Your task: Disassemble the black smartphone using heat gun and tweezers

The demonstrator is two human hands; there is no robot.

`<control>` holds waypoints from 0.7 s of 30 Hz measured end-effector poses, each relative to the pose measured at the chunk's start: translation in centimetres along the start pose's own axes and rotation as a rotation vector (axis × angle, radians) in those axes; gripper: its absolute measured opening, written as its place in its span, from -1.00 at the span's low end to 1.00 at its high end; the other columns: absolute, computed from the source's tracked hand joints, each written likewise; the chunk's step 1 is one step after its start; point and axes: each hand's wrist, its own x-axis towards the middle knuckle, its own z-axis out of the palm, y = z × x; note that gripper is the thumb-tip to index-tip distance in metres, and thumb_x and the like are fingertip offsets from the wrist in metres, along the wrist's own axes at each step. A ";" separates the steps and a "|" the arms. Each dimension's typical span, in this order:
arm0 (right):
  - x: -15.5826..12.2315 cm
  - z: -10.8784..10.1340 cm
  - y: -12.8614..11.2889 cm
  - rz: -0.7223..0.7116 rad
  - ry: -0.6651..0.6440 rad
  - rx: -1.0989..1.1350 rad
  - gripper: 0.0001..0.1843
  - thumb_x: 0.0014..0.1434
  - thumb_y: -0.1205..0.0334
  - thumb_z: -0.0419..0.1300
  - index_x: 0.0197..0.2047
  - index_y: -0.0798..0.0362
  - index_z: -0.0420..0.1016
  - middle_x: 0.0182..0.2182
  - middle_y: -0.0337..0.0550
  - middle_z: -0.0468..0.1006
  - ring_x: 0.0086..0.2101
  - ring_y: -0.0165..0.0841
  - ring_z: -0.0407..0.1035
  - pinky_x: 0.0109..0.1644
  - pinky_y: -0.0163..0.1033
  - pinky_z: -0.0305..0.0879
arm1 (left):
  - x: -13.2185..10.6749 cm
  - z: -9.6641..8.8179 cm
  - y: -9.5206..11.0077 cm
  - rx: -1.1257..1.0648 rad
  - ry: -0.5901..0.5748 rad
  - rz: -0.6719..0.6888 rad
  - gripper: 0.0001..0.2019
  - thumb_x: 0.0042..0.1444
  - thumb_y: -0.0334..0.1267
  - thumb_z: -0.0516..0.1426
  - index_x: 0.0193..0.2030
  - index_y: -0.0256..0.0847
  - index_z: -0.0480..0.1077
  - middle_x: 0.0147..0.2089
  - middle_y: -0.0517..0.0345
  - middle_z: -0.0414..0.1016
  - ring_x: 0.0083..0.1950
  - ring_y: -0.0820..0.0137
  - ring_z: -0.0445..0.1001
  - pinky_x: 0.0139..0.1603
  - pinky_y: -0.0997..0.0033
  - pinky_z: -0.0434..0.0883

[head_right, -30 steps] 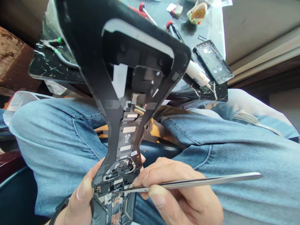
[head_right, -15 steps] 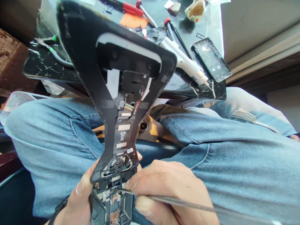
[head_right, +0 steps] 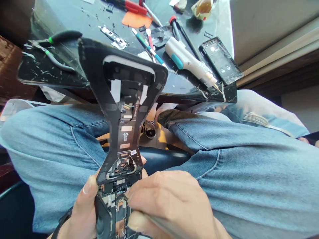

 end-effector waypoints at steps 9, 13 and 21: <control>0.5 0.9 0.1 0.111 0.275 0.275 -0.80 0.44 0.19 0.26 0.05 -0.17 0.69 -0.26 -0.15 0.78 -0.33 -0.24 0.68 -0.22 -0.22 0.68 | 0.6 0.8 0.3 0.111 0.031 0.075 -0.39 0.28 0.24 0.20 0.26 -0.16 0.56 0.00 -0.08 0.67 -0.11 0.22 0.61 -0.13 0.33 0.53; 0.3 0.6 0.2 0.092 0.217 0.261 -0.79 0.45 0.21 0.24 0.07 -0.16 0.67 -0.25 -0.18 0.78 -0.32 -0.27 0.67 -0.20 -0.25 0.67 | 0.5 1.1 0.5 0.168 0.064 0.053 -0.38 0.24 0.27 0.22 0.24 -0.13 0.59 -0.04 -0.06 0.67 -0.17 0.20 0.60 -0.03 0.19 0.53; 0.5 0.1 0.1 0.136 0.135 0.217 -0.82 0.42 0.30 0.25 0.00 -0.15 0.62 -0.28 -0.25 0.74 -0.35 -0.34 0.65 -0.25 -0.31 0.62 | 0.4 1.1 0.5 0.143 0.024 0.086 -0.46 0.31 0.22 0.18 0.24 -0.07 0.59 0.19 0.02 0.63 0.18 0.16 0.57 0.27 0.23 0.46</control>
